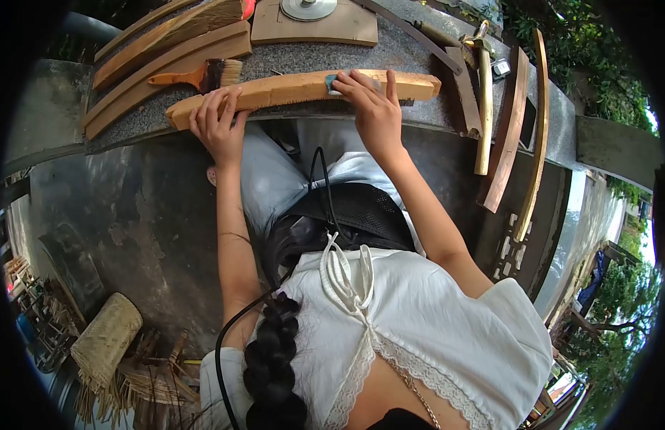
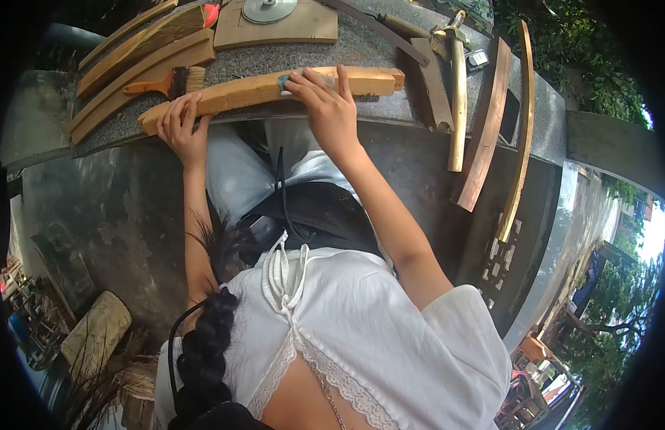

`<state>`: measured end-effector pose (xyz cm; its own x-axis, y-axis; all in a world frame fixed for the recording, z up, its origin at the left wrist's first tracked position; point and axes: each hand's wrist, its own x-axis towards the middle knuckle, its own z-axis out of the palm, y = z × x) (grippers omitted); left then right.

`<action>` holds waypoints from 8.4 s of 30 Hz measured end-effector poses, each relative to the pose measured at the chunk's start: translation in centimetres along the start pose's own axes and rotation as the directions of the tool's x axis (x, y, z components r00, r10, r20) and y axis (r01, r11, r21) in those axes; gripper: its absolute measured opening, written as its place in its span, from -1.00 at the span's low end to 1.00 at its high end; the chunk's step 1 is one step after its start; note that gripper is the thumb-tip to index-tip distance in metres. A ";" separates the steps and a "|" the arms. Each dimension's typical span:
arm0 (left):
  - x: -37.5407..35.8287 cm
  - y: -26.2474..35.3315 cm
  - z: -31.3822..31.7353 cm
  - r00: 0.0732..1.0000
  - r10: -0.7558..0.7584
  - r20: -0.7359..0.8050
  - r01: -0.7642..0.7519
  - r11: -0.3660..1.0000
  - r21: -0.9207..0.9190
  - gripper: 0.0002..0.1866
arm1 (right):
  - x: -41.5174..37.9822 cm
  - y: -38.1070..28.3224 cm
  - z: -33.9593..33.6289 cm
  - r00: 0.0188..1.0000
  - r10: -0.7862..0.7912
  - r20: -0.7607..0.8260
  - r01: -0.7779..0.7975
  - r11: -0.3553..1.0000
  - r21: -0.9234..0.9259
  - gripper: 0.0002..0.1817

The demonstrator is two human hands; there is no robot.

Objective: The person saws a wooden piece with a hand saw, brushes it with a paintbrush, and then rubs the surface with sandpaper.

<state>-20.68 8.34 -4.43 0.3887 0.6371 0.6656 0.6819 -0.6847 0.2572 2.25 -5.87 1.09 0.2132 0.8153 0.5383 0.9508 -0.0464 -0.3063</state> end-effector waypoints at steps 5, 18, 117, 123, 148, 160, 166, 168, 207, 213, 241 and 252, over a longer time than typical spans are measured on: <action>-1.9 0.2 -0.2 1.000 0.008 -0.025 -0.007 0.999 0.042 -0.45 | -2.0 6.8 -3.9 0.978 0.208 -0.002 -0.207 0.972 -0.115 -0.71; -1.9 0.9 -0.7 1.000 0.015 0.004 -0.014 0.998 -0.056 -0.50 | -3.5 4.9 -2.6 0.988 0.156 -0.011 -0.156 0.980 -0.124 -0.70; -1.6 1.2 -0.6 1.000 -0.011 0.008 0.011 0.995 -0.102 -0.45 | -1.4 -0.4 0.4 0.994 -0.015 0.108 -0.003 0.987 0.163 -0.58; -1.7 1.3 -0.5 0.999 -0.033 0.019 0.035 0.993 -0.113 -0.46 | -3.6 9.4 -5.7 0.971 0.227 0.071 -0.221 0.972 -0.077 -0.59; -1.6 2.1 -0.5 0.998 -0.058 0.033 0.062 0.989 -0.137 -0.46 | 0.6 -4.2 3.3 0.983 -0.130 0.128 0.097 0.966 0.240 -0.56; -1.5 2.2 -0.3 1.000 -0.022 -0.013 0.020 0.987 -0.161 -0.46 | -1.0 0.8 -0.3 0.995 0.055 0.089 -0.062 0.994 0.087 -0.59; -1.5 2.2 -0.5 1.000 -0.026 0.013 0.028 0.988 -0.153 -0.46 | 0.9 -3.5 2.8 0.976 -0.122 0.180 0.071 0.961 0.266 -0.56; -1.4 2.2 -0.5 1.000 -0.027 0.008 0.028 0.988 -0.153 -0.46 | 0.2 -1.3 1.1 0.981 -0.062 0.185 0.030 0.985 0.170 -0.55; -1.7 1.9 0.0 1.000 0.005 -0.014 -0.007 0.994 -0.105 -0.48 | -4.0 7.4 -5.2 0.972 0.231 0.028 -0.222 0.955 -0.195 -0.57; -1.6 2.0 -0.5 1.000 -0.001 0.019 0.003 0.996 -0.087 -0.48 | -1.4 -0.4 -0.4 0.990 -0.002 0.138 -0.013 0.994 0.104 -0.53; -1.0 1.8 -1.2 0.994 -0.030 0.103 0.050 0.979 -0.198 -0.45 | -0.8 -0.8 -0.1 0.992 0.031 0.119 -0.036 0.999 0.040 -0.63; 0.3 10.1 -2.3 0.956 0.019 0.293 0.108 0.905 -0.412 -0.34 | 3.3 -3.6 -1.5 0.953 0.168 0.251 -0.282 0.796 0.536 -0.54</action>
<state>-15.12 0.83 -0.07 0.5661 0.6998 0.4357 0.4039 -0.6962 0.5934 -0.20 -3.89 5.10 0.3068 0.9143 0.2645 0.5758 0.0430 -0.8165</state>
